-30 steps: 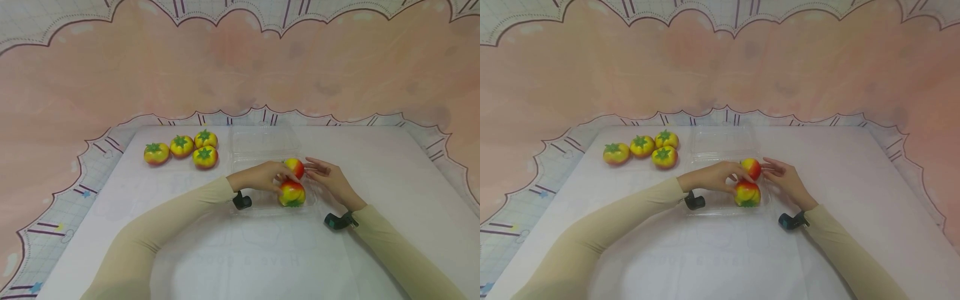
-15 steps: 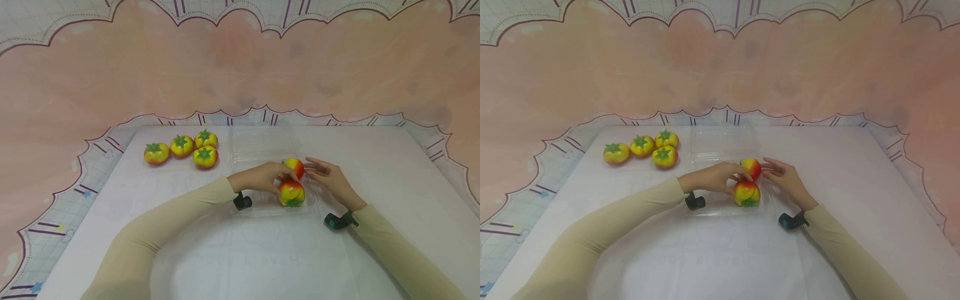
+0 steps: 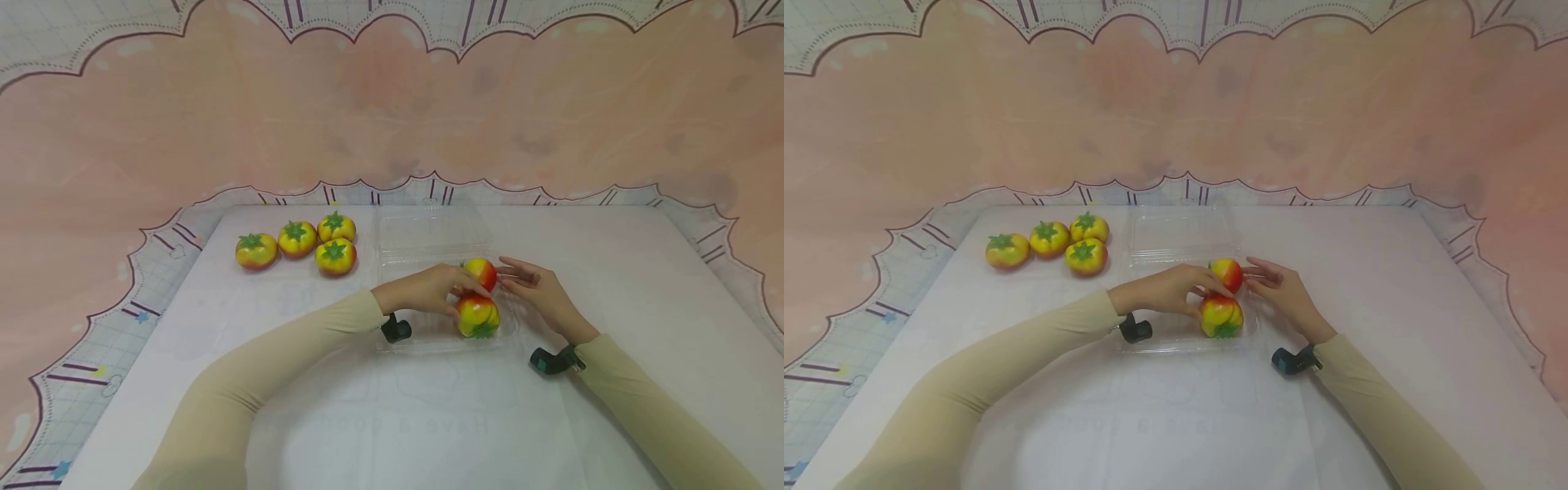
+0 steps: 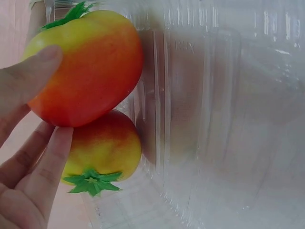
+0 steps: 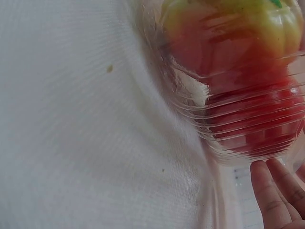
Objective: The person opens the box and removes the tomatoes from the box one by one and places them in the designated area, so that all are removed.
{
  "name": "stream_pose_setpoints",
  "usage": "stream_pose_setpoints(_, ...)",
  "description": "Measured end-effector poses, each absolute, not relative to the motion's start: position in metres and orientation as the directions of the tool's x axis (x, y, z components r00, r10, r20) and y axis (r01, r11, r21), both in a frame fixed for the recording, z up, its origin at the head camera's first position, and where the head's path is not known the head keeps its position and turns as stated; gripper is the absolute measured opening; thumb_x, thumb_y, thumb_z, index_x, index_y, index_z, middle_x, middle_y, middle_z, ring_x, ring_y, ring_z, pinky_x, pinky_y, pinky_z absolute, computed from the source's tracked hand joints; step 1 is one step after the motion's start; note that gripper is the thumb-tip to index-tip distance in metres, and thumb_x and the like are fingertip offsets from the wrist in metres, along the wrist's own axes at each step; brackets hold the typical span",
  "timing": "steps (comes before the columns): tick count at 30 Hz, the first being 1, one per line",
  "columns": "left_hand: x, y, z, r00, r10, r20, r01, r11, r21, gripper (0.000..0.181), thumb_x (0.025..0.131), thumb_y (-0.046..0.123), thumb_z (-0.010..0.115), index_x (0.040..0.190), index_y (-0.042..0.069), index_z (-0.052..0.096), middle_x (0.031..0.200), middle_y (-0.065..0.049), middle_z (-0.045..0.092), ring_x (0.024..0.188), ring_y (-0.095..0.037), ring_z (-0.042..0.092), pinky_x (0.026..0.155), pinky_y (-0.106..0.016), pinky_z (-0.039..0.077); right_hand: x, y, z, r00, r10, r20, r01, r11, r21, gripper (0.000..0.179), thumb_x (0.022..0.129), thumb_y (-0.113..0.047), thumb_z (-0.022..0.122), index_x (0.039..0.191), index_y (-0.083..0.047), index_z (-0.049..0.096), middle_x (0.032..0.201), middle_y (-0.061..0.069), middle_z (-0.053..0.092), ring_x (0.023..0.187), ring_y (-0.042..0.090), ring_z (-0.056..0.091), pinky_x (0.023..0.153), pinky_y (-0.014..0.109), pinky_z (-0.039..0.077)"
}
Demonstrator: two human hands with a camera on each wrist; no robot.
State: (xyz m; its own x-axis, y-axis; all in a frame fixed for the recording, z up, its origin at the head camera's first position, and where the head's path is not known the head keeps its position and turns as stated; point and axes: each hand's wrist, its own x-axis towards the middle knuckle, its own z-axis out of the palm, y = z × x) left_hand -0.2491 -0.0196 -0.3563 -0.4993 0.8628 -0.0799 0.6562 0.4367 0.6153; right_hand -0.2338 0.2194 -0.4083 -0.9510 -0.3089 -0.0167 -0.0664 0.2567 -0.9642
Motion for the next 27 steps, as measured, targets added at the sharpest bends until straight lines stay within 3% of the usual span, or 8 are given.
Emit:
stream_pose_setpoints(11, -0.2476, -0.0180, -0.3559, -0.514, 0.852, -0.099, 0.643, 0.459, 0.613, 0.054, 0.074, 0.012, 0.078, 0.125, 0.009, 0.060, 0.130, -0.005, 0.059, 0.114, -0.016, 0.055, 0.094, -0.021, 0.051, -0.2349, 0.2199, -0.4103, -0.951, -0.308, -0.011, -0.073, 0.261, -0.963, 0.052, 0.094, -0.010, 0.055, 0.141, 0.002, 0.036, 0.134, 0.033, 0.046, 0.093, -0.013, 0.060, 0.087, 0.011, 0.049)
stream_pose_setpoints(27, -0.2465, -0.0133, -0.3596, -0.500, 0.861, -0.094, 0.694, 0.463, 0.552, 0.057, 0.072, 0.017, 0.081, 0.124, 0.010, 0.057, 0.129, -0.002, 0.056, 0.120, -0.014, 0.050, 0.107, -0.024, 0.041, -0.2377, 0.2214, -0.4149, -0.952, -0.307, -0.007, -0.081, 0.275, -0.958, 0.053, 0.094, -0.012, 0.056, 0.142, 0.000, 0.037, 0.135, 0.033, 0.046, 0.094, -0.013, 0.060, 0.086, 0.011, 0.050)
